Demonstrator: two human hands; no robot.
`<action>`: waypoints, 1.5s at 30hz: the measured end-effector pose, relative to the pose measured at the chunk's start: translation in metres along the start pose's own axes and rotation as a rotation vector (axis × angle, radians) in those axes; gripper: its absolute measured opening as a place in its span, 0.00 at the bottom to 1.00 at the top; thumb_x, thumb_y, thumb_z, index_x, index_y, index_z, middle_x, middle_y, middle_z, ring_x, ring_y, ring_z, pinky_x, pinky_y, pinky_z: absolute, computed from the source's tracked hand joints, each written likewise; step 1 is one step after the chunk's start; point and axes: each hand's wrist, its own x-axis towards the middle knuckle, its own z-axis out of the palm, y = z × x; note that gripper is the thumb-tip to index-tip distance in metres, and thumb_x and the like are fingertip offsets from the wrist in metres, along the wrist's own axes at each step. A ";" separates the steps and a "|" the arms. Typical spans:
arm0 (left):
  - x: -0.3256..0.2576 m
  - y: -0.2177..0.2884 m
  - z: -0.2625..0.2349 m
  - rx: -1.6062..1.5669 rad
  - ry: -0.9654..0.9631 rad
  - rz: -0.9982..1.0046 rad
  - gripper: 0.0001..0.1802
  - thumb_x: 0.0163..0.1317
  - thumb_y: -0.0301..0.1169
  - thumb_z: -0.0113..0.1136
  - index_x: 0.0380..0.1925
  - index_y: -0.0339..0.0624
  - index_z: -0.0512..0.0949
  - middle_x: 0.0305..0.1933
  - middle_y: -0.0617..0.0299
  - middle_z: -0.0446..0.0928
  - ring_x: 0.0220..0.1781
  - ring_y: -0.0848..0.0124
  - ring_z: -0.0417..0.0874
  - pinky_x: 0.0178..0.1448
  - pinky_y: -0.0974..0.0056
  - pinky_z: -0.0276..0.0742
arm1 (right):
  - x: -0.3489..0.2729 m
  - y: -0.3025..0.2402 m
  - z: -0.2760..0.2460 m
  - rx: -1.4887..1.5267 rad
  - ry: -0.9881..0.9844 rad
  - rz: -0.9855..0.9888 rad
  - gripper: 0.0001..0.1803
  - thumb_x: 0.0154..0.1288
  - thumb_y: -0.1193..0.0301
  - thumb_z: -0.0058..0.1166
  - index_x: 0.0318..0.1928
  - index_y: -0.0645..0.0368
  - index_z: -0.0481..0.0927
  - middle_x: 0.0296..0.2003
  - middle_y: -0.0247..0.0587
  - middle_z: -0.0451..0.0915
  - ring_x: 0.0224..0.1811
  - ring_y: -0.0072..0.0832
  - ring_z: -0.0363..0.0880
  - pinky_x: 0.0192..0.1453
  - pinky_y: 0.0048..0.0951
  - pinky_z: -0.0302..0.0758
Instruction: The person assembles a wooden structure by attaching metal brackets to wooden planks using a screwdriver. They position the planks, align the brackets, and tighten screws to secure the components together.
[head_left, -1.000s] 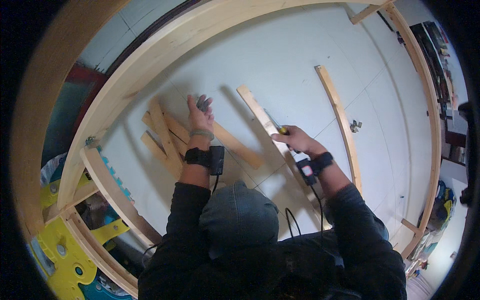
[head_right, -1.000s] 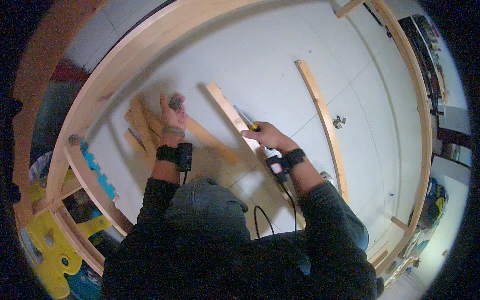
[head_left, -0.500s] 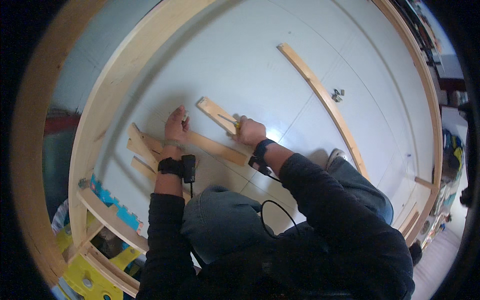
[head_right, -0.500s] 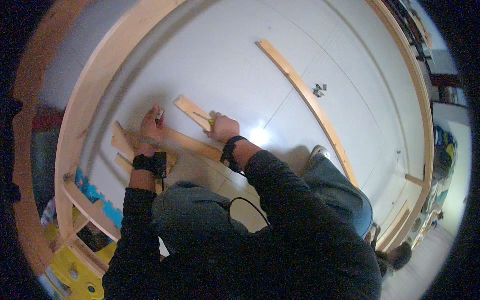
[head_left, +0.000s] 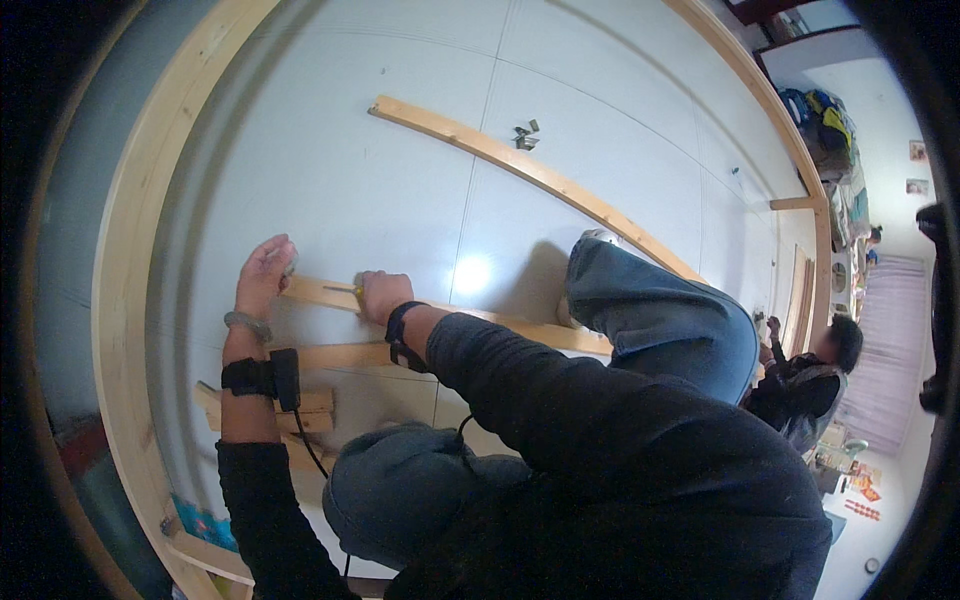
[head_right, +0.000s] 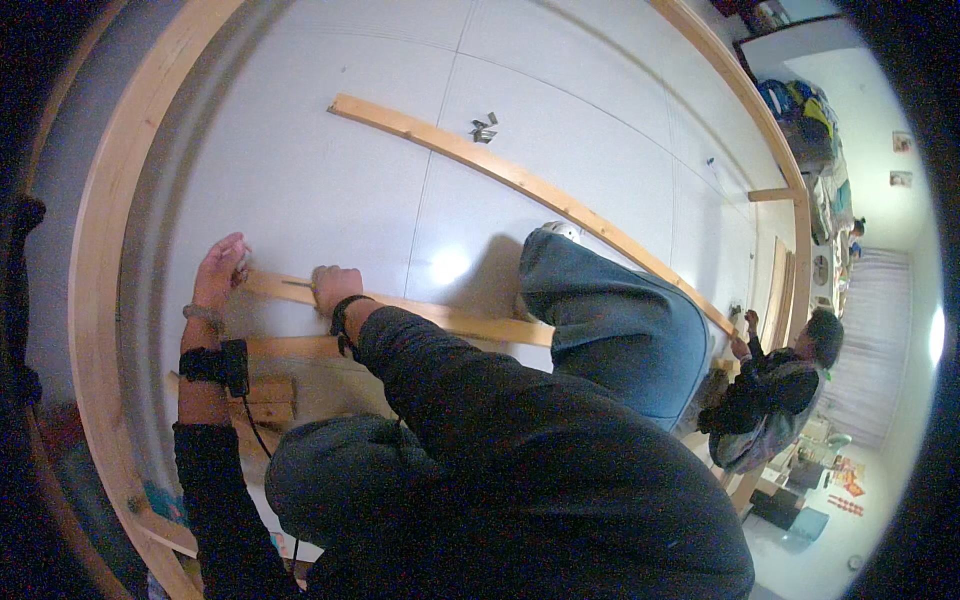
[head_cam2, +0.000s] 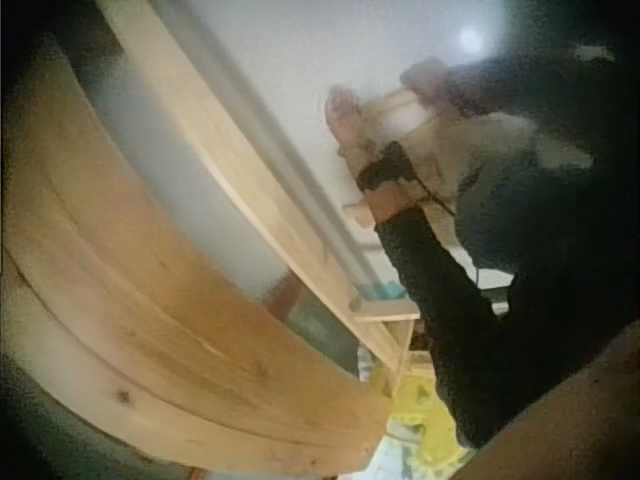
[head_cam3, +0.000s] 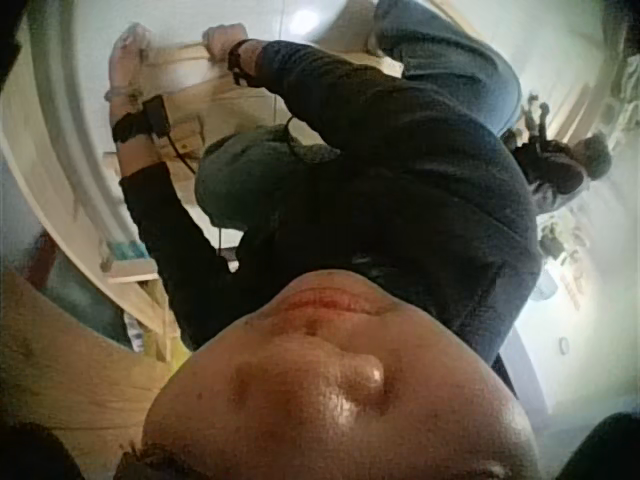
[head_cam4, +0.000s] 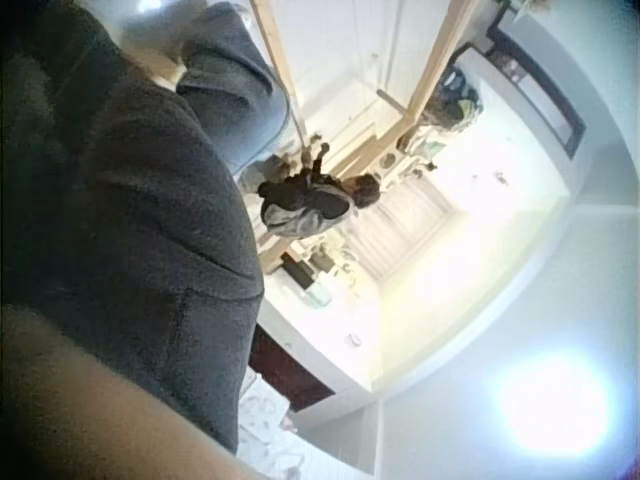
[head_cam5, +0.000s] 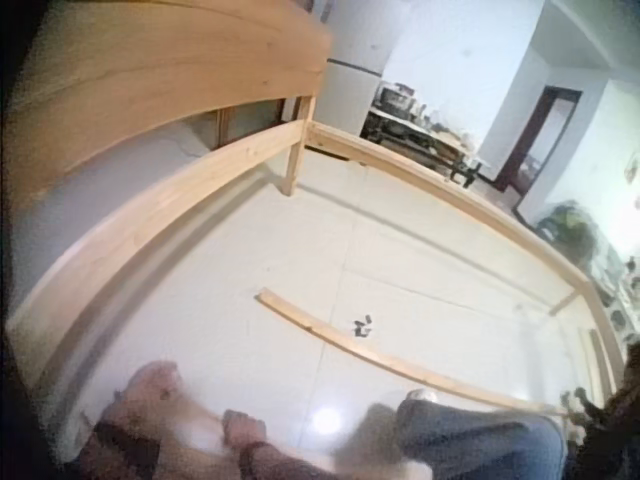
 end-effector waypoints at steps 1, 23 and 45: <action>0.000 -0.001 0.004 0.064 -0.075 -0.011 0.27 0.53 0.43 0.64 0.48 0.39 0.71 0.35 0.65 0.75 0.33 0.78 0.72 0.34 0.73 0.69 | 0.004 0.005 -0.003 -0.003 -0.058 -0.028 0.18 0.48 0.61 0.58 0.42 0.51 0.76 0.39 0.42 0.79 0.43 0.36 0.78 0.45 0.36 0.74; -0.011 0.084 0.156 0.795 0.036 0.645 0.55 0.32 0.40 0.74 0.62 0.49 0.54 0.63 0.45 0.51 0.63 0.50 0.58 0.63 0.53 0.61 | 0.090 0.166 -0.231 0.617 -0.207 -0.043 0.16 0.56 0.60 0.57 0.36 0.61 0.80 0.29 0.34 0.80 0.20 0.18 0.71 0.24 0.20 0.71; -0.471 0.126 0.037 0.038 0.524 -0.593 0.19 0.62 0.37 0.51 0.50 0.38 0.69 0.49 0.57 0.71 0.50 0.66 0.72 0.52 0.62 0.67 | -0.202 0.394 -0.326 1.172 0.383 1.196 0.15 0.61 0.61 0.48 0.45 0.53 0.71 0.33 0.32 0.79 0.19 0.21 0.69 0.18 0.22 0.62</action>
